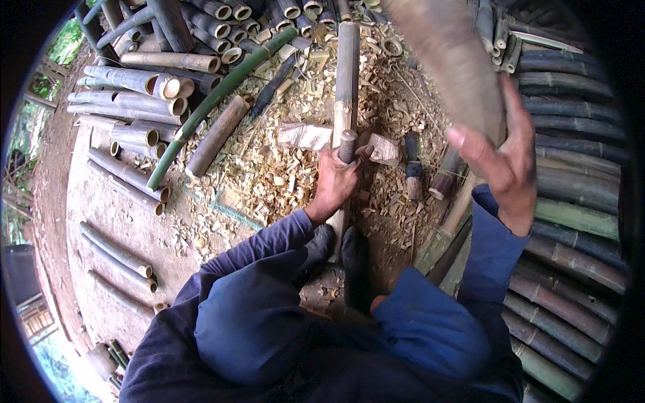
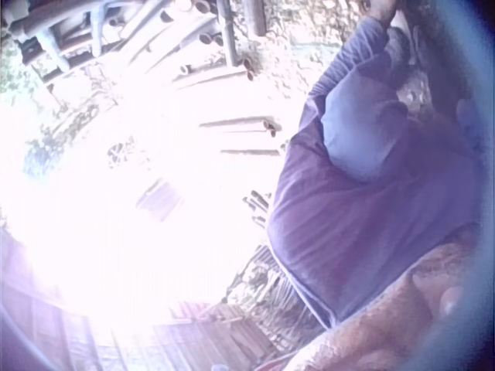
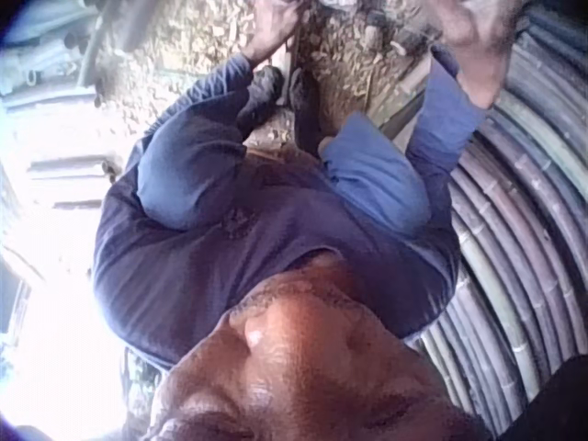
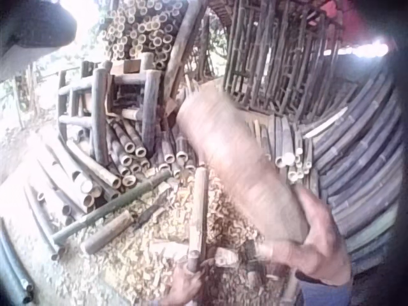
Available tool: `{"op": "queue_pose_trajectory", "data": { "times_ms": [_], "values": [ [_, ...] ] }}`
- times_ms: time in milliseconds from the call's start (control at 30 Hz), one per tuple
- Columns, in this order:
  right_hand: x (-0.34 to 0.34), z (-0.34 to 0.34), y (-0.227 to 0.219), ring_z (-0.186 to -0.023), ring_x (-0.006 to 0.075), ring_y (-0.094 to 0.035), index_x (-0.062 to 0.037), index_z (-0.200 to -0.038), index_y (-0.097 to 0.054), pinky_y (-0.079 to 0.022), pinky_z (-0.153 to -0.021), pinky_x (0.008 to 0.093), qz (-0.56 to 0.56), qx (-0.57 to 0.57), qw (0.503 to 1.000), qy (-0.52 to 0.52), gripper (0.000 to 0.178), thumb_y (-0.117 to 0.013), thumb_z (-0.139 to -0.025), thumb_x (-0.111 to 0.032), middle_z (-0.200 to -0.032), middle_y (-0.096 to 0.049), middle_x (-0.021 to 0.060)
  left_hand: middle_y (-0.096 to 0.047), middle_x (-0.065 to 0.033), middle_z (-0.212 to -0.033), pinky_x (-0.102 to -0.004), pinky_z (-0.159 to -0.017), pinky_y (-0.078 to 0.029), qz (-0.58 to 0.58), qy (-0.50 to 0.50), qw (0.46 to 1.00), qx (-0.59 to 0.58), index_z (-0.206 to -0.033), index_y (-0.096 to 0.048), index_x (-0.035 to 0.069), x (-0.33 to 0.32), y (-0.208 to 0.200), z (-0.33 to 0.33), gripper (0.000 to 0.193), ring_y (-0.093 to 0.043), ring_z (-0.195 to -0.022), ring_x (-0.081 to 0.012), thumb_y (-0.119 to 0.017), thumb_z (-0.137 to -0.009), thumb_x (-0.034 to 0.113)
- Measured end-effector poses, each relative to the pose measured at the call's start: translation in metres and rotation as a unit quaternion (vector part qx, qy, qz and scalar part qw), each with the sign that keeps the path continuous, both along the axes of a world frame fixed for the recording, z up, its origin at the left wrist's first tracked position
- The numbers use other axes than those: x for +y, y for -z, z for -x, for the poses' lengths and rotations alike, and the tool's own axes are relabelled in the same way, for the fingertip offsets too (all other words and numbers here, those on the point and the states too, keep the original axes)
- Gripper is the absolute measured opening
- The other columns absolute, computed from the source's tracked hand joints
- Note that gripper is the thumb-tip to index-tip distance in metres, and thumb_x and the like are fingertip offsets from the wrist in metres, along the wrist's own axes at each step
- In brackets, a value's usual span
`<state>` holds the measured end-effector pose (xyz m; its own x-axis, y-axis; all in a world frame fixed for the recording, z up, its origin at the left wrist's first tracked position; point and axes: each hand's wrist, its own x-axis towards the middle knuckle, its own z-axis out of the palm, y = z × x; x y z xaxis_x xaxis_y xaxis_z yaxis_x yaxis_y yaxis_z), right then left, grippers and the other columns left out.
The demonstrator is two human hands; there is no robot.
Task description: The person shapes bamboo by using a curved blade to shave the exterior, chiseling out sections with a hammer and chisel, and smoothing the surface with the blade.
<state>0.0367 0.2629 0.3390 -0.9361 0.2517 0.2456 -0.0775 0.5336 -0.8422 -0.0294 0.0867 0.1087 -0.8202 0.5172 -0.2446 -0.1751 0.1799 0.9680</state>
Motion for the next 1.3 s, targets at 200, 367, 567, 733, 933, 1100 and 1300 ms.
{"op": "queue_pose_trajectory", "data": {
  "times_ms": [200, 367, 567, 733, 933, 1100, 1300],
  "values": [
    [-0.002, -0.002, 0.086, -0.102, 0.0323, -0.070, 0.0048, -0.130, -0.053, -0.058, -0.087, 0.0418, -0.252, -0.091, 0.957, -0.113, 0.066, -0.080, -0.078, -0.025, -0.113, -0.067, 0.0247, -0.072, -0.0075, -0.077, -0.0341, -0.069, -0.052, -0.038, -0.059, 0.987, 0.143, -0.105, -0.077, 0.000, 0.004, 0.049, 0.008, 0.019, -0.062, -0.070, -0.0124, -0.071, -0.094, 0.015],
    [0.002, -0.013, 0.050, -0.104, 0.0294, -0.069, 0.0069, -0.132, -0.053, -0.054, -0.094, 0.0387, -0.057, -0.196, 0.978, -0.049, 0.069, -0.079, -0.077, -0.023, -0.117, -0.067, 0.0227, -0.068, -0.0046, -0.075, -0.0344, -0.062, -0.049, -0.069, -0.017, 0.996, -0.044, -0.104, -0.075, -0.002, -0.001, 0.014, 0.001, 0.023, -0.059, -0.065, -0.0118, -0.072, -0.097, 0.020],
    [0.001, -0.019, 0.035, -0.105, 0.0301, -0.069, 0.0043, -0.135, -0.050, -0.054, -0.098, 0.0410, 0.052, 0.010, 0.998, 0.024, 0.071, -0.076, -0.077, -0.027, -0.119, -0.067, 0.0213, -0.067, -0.0091, -0.076, -0.0317, -0.062, -0.047, -0.013, 0.016, 0.999, -0.034, -0.103, -0.072, -0.004, 0.009, 0.020, 0.000, 0.028, -0.058, -0.067, -0.0114, -0.072, -0.096, 0.023],
    [-0.003, 0.004, 0.058, -0.109, 0.0355, -0.069, 0.0074, -0.138, -0.047, -0.056, -0.097, 0.0429, -0.116, -0.254, 0.954, -0.112, 0.082, -0.080, -0.073, -0.030, -0.124, -0.065, 0.0264, -0.064, -0.0070, -0.065, -0.0363, -0.055, -0.048, -0.017, -0.072, 0.966, 0.248, -0.089, -0.070, -0.002, 0.004, 0.057, 0.021, 0.021, -0.056, -0.054, -0.0195, -0.070, -0.094, 0.018],
    [0.011, -0.036, 0.054, -0.116, 0.0283, -0.062, 0.0103, -0.139, -0.045, -0.047, -0.102, 0.0360, 0.062, -0.142, 0.987, 0.035, 0.085, -0.081, -0.073, -0.030, -0.126, -0.062, 0.0232, -0.038, 0.0057, -0.052, -0.0273, -0.041, -0.028, -0.268, -0.110, 0.898, -0.331, -0.074, -0.056, 0.011, -0.043, 0.063, 0.038, 0.026, -0.034, -0.042, -0.0097, -0.065, -0.095, 0.024],
    [0.023, -0.072, 0.073, -0.119, 0.0238, -0.058, 0.0089, -0.142, -0.043, -0.044, -0.103, 0.0319, 0.174, -0.154, 0.965, 0.118, 0.083, -0.079, -0.076, -0.026, -0.130, -0.060, 0.0192, -0.028, 0.0065, -0.053, -0.0283, -0.045, -0.025, -0.344, -0.184, 0.798, -0.460, -0.078, -0.053, 0.009, -0.081, 0.103, 0.043, 0.028, -0.028, -0.046, -0.0098, -0.058, -0.098, 0.027],
    [0.020, -0.097, 0.105, -0.111, 0.0224, -0.062, 0.0087, -0.139, -0.048, -0.046, -0.100, 0.0316, 0.179, -0.166, 0.953, 0.180, 0.077, -0.079, -0.077, -0.025, -0.124, -0.063, 0.0172, -0.066, -0.0046, -0.082, -0.0290, -0.070, -0.050, -0.123, 0.185, 0.974, -0.048, -0.102, -0.065, -0.002, -0.048, -0.045, 0.003, 0.032, -0.064, -0.080, -0.0137, -0.070, -0.092, 0.028]
  ]
}}
